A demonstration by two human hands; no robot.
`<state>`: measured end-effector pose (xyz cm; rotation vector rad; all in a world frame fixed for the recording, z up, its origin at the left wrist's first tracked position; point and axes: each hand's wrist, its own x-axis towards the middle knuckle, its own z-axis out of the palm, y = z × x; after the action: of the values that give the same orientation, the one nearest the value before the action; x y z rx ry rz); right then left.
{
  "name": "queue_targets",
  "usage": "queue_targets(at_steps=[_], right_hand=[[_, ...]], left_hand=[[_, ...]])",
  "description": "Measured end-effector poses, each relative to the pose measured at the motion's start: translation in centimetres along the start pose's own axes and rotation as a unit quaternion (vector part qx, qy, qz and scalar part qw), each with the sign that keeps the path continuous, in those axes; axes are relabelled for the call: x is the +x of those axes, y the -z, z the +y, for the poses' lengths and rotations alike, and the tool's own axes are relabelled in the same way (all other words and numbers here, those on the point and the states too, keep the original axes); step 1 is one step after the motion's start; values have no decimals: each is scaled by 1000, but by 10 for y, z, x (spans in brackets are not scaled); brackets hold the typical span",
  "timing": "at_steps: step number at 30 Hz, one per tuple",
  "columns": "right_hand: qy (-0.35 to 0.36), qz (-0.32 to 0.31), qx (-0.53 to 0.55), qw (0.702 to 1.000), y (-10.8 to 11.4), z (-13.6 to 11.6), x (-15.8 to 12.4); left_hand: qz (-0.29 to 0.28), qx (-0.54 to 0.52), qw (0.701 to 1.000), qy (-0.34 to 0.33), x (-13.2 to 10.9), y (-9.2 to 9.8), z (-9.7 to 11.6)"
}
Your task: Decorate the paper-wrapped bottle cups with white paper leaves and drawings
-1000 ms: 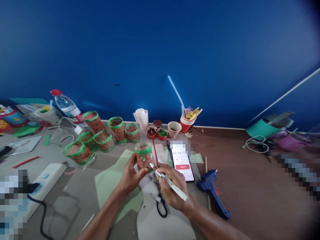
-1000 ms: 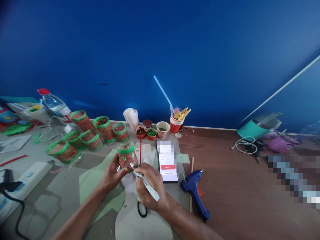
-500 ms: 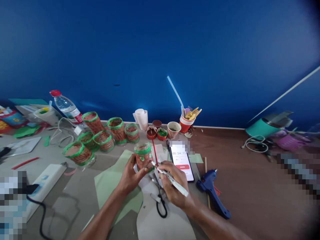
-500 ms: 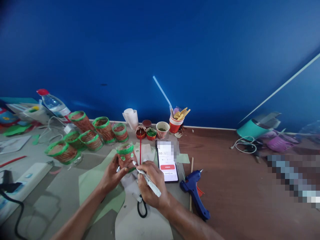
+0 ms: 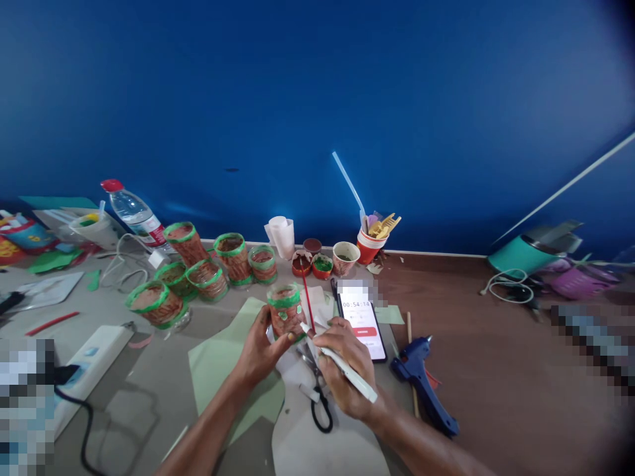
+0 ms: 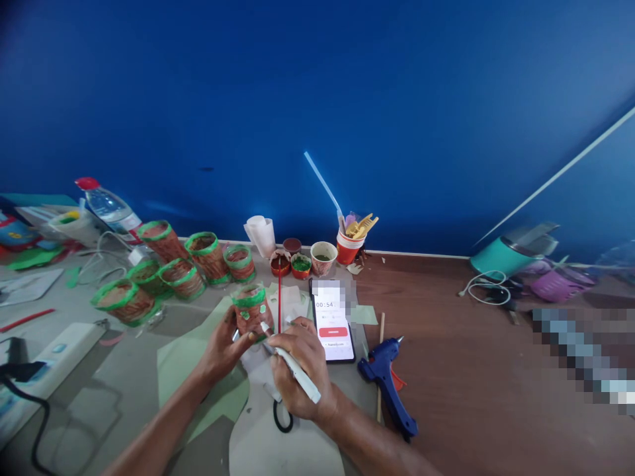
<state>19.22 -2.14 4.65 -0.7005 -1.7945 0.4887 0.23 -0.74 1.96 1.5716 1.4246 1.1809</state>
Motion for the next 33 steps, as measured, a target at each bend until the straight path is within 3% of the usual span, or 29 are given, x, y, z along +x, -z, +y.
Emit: queue_targets(at_steps=[7, 19, 27, 33], right_hand=[[22, -12, 24, 999, -1, 0, 1], [12, -26, -4, 1000, -2, -3, 5], [15, -31, -3, 999, -2, -1, 5], [-17, -24, -8, 1000, 0, 3, 2]], left_hand=[[6, 34, 999, -7, 0, -2, -3], [-14, 4, 1000, 1, 0, -3, -2], [4, -16, 1000, 12, 0, -2, -3], [4, 1, 1000, 15, 1, -1, 1]])
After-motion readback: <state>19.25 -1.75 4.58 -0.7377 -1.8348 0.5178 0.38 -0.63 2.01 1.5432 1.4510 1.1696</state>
